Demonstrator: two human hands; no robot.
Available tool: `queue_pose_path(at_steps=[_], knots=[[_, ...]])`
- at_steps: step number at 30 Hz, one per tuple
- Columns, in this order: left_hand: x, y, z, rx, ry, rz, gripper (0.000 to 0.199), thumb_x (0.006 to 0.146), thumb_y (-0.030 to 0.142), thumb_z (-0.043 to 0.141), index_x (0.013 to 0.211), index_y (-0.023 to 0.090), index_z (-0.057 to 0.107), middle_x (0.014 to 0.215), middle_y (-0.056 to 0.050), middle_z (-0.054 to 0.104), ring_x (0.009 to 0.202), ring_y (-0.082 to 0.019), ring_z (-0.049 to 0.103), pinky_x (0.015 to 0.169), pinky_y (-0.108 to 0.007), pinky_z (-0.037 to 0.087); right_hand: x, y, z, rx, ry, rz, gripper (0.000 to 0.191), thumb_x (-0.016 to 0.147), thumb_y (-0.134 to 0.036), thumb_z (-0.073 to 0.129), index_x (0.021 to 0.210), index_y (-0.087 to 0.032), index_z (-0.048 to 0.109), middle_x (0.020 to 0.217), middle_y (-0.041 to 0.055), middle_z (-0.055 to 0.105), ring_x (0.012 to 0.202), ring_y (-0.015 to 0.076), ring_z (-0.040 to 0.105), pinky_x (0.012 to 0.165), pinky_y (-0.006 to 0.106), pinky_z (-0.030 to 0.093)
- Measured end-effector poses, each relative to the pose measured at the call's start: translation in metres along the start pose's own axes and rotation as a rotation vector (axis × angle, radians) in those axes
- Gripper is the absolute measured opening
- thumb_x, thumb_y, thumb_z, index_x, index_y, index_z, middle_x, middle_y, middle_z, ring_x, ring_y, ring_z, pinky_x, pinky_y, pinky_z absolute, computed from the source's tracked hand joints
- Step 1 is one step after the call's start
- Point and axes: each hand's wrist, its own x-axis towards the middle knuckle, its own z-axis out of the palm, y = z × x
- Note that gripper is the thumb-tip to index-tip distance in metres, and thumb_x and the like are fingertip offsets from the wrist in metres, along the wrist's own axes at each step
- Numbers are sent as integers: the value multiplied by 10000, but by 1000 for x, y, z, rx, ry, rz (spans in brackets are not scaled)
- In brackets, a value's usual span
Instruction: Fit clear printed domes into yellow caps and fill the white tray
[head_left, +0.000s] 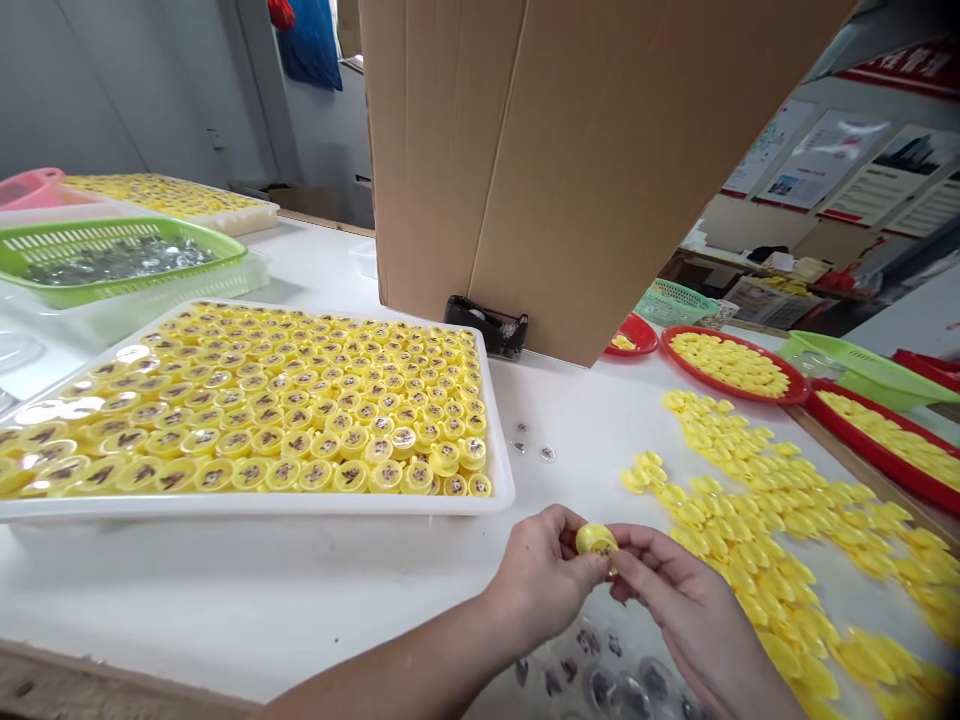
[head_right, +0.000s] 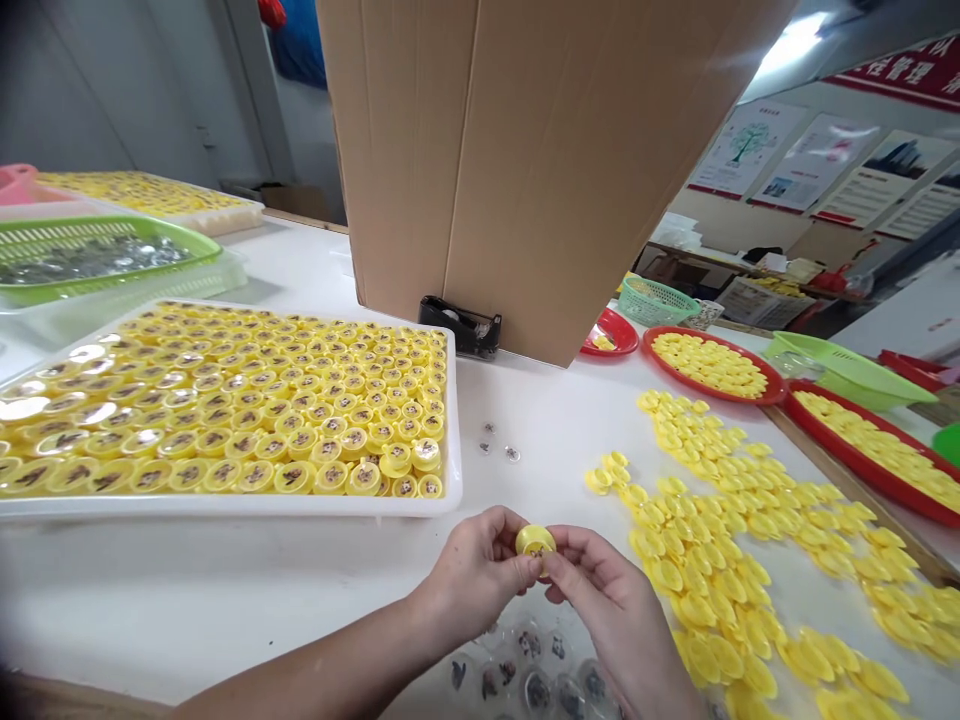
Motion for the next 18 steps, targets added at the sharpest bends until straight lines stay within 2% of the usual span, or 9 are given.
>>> queue_pose_path(at_steps=[3,6,8,10,12,14,16,18], knots=[[-1,3,-3,52,14,28,211,643,251,690,758,158,540,668,-12,579,607,-128,495,539,-238,389,1,-9,2,-22,-50,-18,284,702,-409,717,865,-179,678,820,63,652,673,172,553,604,300,484],[-2,7,-2,-54,14,66,205,684,267,660,798,145,541,691,-28,587,631,-135,519,564,-244,400,9,-24,1,-52,-85,-70,256,702,-404,716,809,-175,677,751,41,631,630,147,523,571,276,458],[-4,7,0,-165,35,112,376,679,301,677,982,136,525,864,-71,600,719,-147,546,617,-252,429,18,-40,1,-105,-82,-104,270,693,-409,723,809,-172,669,743,35,624,633,143,524,575,270,453],[-6,3,2,-193,48,84,613,646,359,711,1160,150,450,1050,-115,555,780,-155,545,640,-259,444,29,-59,7,-170,-36,-141,306,680,-411,734,860,-180,649,758,27,624,664,147,546,591,265,456],[-7,-3,6,-90,-25,-48,623,619,372,718,1157,166,482,1052,-110,557,711,-141,530,602,-263,435,41,-77,22,-229,-26,-163,337,671,-402,737,901,-185,619,772,22,629,705,158,572,598,261,461],[-9,-9,9,88,-138,-158,443,597,306,701,1007,173,596,898,-64,610,619,-128,501,573,-271,416,51,-87,46,-283,-117,-171,308,678,-378,721,879,-178,599,775,23,637,722,164,587,598,262,462],[-11,-13,11,251,-227,-167,337,559,220,679,893,188,652,791,-34,632,605,-144,506,575,-282,416,59,-90,72,-344,-257,-172,245,704,-352,678,853,-176,595,788,22,643,721,163,592,601,267,461],[-12,-13,12,340,-282,-93,281,571,198,648,852,195,672,778,-33,655,649,-178,543,592,-292,437,66,-88,94,-455,-345,-191,202,721,-329,640,854,-183,600,800,11,641,725,157,589,609,267,455]])
